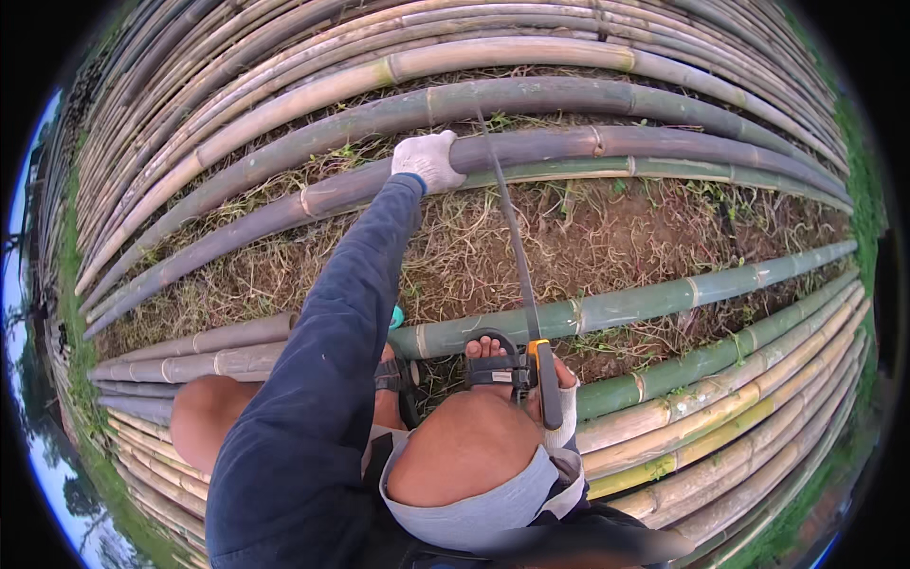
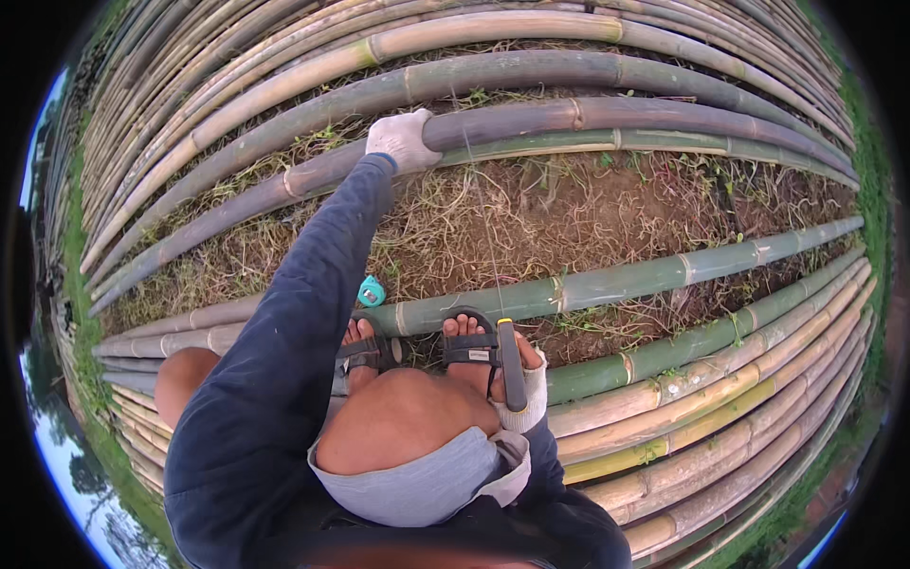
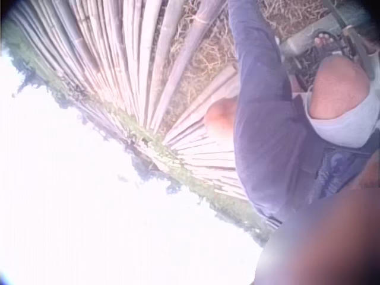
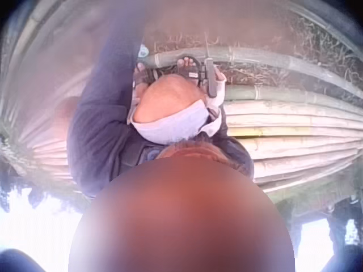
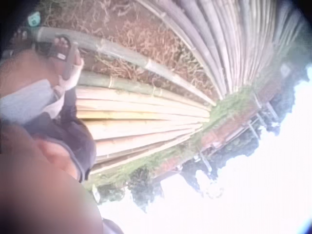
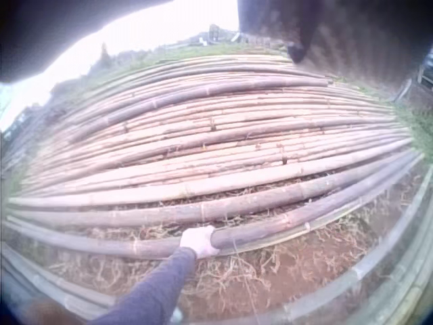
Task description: The person measures a bamboo pole with a tape measure, then uses a hand saw to cut the pole into sections. The cut pieces are placed aside among other bamboo poles.
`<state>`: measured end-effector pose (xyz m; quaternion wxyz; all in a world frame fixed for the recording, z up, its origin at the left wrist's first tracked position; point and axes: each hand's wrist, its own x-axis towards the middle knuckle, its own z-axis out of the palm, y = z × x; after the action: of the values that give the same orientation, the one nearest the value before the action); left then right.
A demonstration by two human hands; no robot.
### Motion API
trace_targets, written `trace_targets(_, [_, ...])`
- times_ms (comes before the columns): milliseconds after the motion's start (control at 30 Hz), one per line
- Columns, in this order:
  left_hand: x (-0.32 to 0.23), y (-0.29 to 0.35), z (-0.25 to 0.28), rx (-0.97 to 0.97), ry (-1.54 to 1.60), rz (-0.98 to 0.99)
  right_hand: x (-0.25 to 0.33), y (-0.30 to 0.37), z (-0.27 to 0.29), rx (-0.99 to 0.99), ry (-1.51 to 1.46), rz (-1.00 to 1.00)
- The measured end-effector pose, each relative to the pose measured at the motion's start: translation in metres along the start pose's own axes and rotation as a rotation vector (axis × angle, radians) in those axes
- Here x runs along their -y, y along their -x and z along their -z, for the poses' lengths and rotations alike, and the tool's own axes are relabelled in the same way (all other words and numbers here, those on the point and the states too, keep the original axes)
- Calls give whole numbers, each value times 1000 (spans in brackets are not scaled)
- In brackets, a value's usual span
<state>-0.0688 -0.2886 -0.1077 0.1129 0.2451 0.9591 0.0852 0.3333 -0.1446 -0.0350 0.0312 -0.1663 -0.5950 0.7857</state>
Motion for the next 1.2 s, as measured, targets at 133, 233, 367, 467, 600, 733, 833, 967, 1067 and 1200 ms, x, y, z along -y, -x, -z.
trace_targets(133, [4,13,-2,-33,-6,19,-34,-125,-11,-30,608,478])
trace_targets(233, [5,16,7,-7,15,8,-80,-194,-1,55,282,193])
trace_targets(367, [8,17,10,41,27,-21,-122,-139,35,56,396,407])
trace_targets(467, [10,16,2,7,34,-22,-133,-51,71,130,166,159])
trace_targets(600, [10,15,-5,-43,51,-5,-116,-25,86,88,122,55])
trace_targets(733, [7,16,0,-36,39,22,-90,-115,26,-11,384,277])
trace_targets(833, [7,18,8,-10,35,23,-84,-181,-5,17,397,298])
trace_targets(967, [10,18,8,26,29,-18,-113,-139,23,-65,497,273])
trace_targets(1067, [10,11,-1,11,12,-25,-143,-17,62,-94,401,159])
trace_targets(1200, [8,1,-11,-3,-28,-17,-122,65,64,-108,143,-107])
